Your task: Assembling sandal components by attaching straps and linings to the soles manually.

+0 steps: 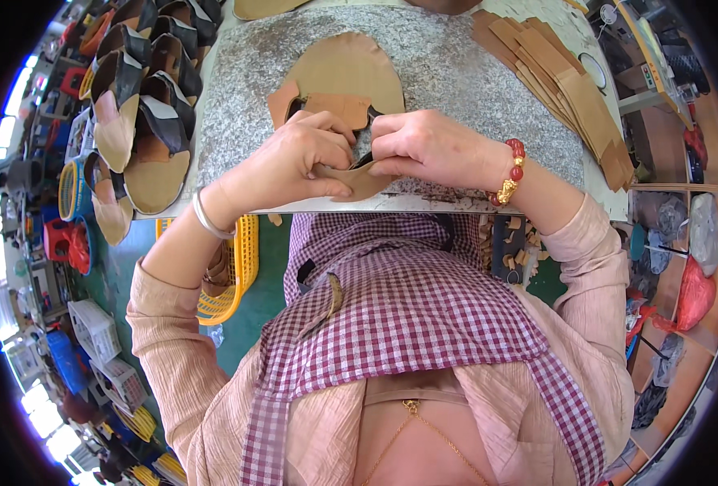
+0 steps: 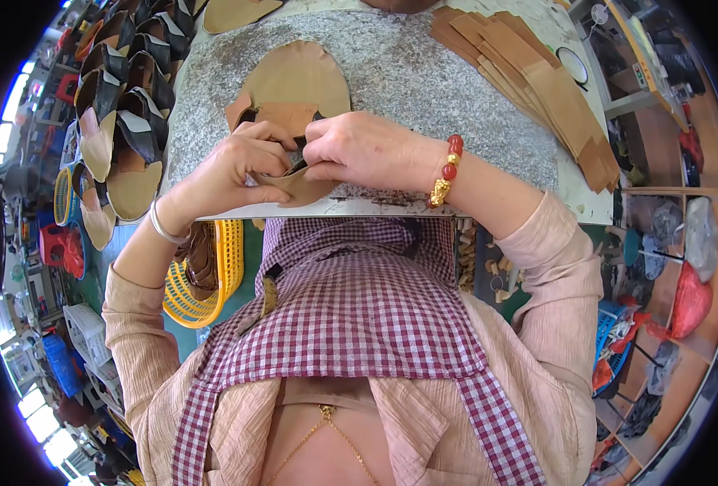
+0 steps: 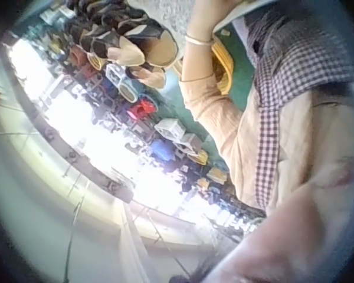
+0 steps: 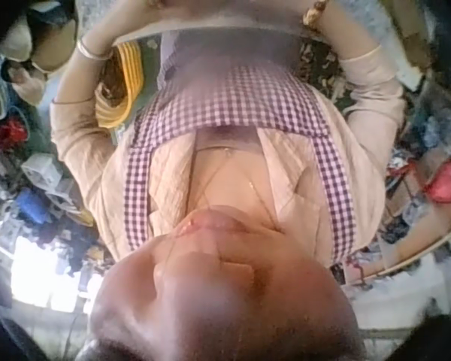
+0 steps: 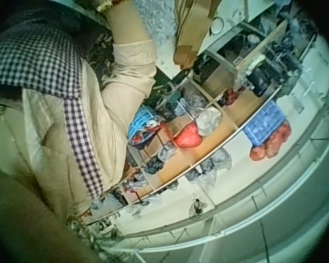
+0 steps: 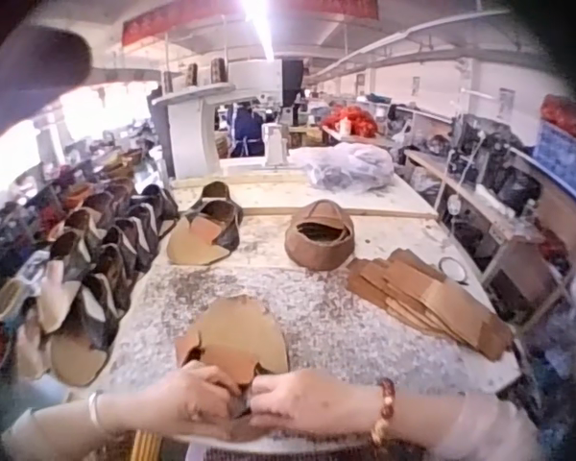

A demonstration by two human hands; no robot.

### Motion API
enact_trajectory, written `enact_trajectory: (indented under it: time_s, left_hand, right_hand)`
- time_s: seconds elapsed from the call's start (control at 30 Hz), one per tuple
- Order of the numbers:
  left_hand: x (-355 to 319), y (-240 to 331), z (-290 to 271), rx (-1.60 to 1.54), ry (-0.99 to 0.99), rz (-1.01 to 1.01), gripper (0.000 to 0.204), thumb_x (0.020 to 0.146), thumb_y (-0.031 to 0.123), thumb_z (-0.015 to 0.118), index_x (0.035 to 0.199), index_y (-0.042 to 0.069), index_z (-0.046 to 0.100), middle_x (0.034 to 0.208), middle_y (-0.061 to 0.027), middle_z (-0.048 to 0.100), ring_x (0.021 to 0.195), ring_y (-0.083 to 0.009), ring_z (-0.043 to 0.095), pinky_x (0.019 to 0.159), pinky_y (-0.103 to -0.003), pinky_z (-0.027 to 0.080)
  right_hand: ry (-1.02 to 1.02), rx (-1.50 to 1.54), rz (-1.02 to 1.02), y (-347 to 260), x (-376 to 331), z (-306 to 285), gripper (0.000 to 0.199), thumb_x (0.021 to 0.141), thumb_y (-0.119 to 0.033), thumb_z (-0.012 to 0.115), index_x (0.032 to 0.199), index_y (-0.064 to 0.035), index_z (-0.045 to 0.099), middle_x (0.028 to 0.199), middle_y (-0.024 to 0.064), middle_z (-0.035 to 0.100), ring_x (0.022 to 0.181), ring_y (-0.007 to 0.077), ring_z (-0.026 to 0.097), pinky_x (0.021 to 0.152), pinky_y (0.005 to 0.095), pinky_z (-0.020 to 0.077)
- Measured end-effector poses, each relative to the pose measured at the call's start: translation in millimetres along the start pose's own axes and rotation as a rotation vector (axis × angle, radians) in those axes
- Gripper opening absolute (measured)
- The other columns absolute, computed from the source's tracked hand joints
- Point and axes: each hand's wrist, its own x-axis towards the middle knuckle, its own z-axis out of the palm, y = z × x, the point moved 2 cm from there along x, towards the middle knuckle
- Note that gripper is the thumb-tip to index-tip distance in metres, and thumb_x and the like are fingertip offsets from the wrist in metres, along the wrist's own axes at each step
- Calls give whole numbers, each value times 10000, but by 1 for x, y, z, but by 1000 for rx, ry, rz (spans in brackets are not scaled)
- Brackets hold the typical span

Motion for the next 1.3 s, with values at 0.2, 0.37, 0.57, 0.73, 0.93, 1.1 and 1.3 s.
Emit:
enact_trajectory:
  time_s: [0.2,0.37,0.57,0.73,0.93,1.1,1.3]
  left_hand:
    - [-3,8,-1,121,-48,101,176,712,127,802,722,41,649,773,-17,603,861,-213,545,826,-342,434]
    - [-3,14,-1,178,9,-76,209,716,139,815,726,21,643,815,-32,617,823,-211,536,767,-312,451]
    - [-2,9,0,72,-4,-113,193,721,132,811,759,19,658,804,-34,619,802,-213,538,755,-311,449]
    - [-6,5,2,54,13,-81,169,703,140,807,767,51,679,763,-22,616,789,-213,544,749,-321,456]
    - [-8,1,6,63,32,108,144,723,160,791,777,77,686,788,-4,643,858,-215,555,810,-335,460]
    - [-14,3,3,145,-25,162,150,766,168,788,767,62,682,869,-14,666,965,-248,553,851,-367,458]
    - [-15,18,-6,336,-21,112,129,806,142,759,773,47,678,854,-31,662,918,-252,564,808,-357,473]
  right_hand:
    - [161,-1,-44,-4,-1,10,128,871,-137,693,813,-32,648,860,37,591,622,170,529,595,278,457]
    - [376,-126,32,-36,-14,27,101,862,-122,698,845,-28,666,937,47,636,671,170,558,614,276,465]
    - [329,141,116,-43,-15,34,72,847,-83,661,831,-29,617,957,48,634,697,204,576,634,307,478]
    - [194,288,137,-42,-16,28,68,846,-84,652,842,-37,604,955,52,626,685,229,576,641,322,485]
    - [357,-222,-31,-34,-11,14,101,852,-92,685,897,-22,628,1072,44,657,730,197,609,657,298,486]
    - [12,-39,25,-12,0,9,104,872,-111,663,875,-32,596,975,40,625,685,205,581,644,318,481]
    - [32,-27,61,-14,4,11,140,882,-147,660,854,-39,574,873,47,570,646,201,546,617,328,462]
